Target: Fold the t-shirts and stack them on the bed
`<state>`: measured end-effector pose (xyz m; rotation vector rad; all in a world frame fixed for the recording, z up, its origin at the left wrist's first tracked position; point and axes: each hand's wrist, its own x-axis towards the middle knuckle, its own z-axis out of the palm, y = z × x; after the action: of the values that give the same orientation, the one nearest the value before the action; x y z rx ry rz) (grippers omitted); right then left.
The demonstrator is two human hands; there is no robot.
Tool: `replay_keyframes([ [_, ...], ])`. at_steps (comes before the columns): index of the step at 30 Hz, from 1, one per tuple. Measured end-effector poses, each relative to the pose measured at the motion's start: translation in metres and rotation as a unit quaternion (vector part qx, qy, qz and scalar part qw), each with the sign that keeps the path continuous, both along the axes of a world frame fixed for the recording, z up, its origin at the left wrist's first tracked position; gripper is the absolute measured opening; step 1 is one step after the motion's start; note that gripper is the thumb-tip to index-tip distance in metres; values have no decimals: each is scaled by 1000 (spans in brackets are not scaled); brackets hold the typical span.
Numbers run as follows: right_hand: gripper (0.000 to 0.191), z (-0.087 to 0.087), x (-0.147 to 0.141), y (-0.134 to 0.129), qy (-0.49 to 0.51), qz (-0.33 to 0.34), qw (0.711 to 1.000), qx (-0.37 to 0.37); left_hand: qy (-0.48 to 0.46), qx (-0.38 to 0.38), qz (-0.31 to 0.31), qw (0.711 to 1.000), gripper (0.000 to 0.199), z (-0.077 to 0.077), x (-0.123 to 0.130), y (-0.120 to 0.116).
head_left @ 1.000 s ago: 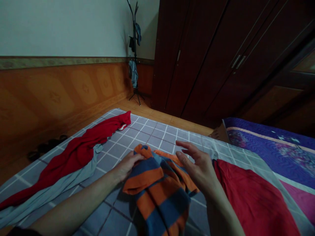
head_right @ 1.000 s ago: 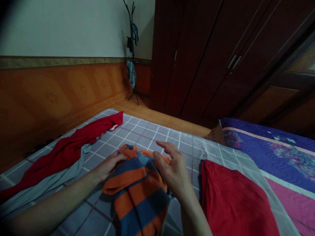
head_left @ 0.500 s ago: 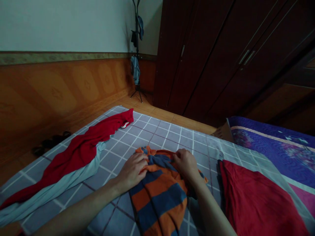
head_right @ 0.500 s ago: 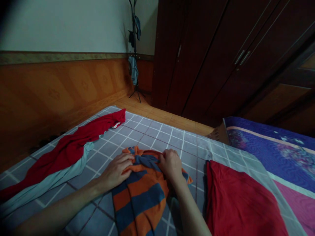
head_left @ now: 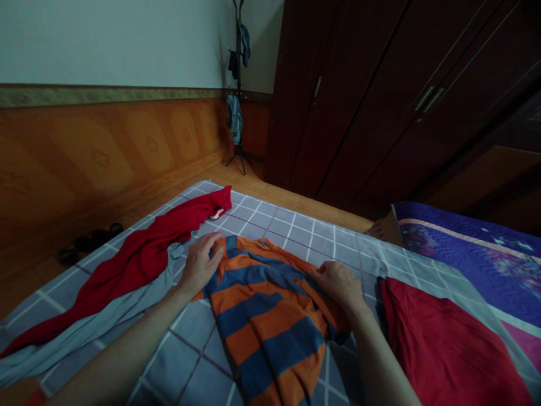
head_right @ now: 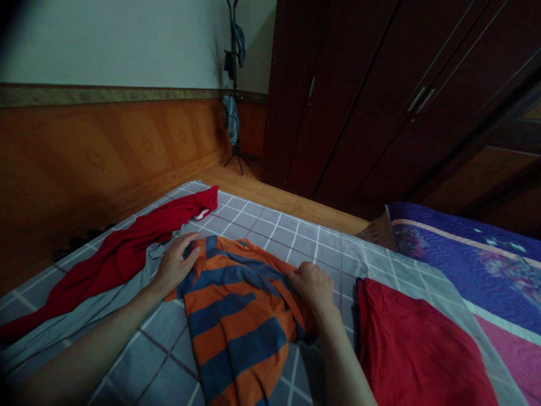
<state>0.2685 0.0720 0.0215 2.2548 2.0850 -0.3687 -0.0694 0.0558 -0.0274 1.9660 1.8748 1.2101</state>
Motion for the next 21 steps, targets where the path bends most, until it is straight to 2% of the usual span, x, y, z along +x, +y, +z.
replay_keyframes([
  [2,40,1,4,0,-3,8,1000,-15,-36,-47,-11,998,39,-9,3,7],
  [5,41,0,9,2,5,15,999,-28,-60,-91,11,994,44,-18,0,17],
  [10,32,0,17,3,38,6,999,-25,-59,-127,4,990,47,-19,-3,21],
  [15,19,8,19,5,100,4,995,22,-77,-151,-24,985,41,-13,-1,18],
  [18,26,15,20,5,155,-1,985,78,-103,-153,-70,980,30,-4,0,14],
  [21,35,23,21,-5,222,-13,966,133,-136,-141,-84,977,28,15,-1,7],
])
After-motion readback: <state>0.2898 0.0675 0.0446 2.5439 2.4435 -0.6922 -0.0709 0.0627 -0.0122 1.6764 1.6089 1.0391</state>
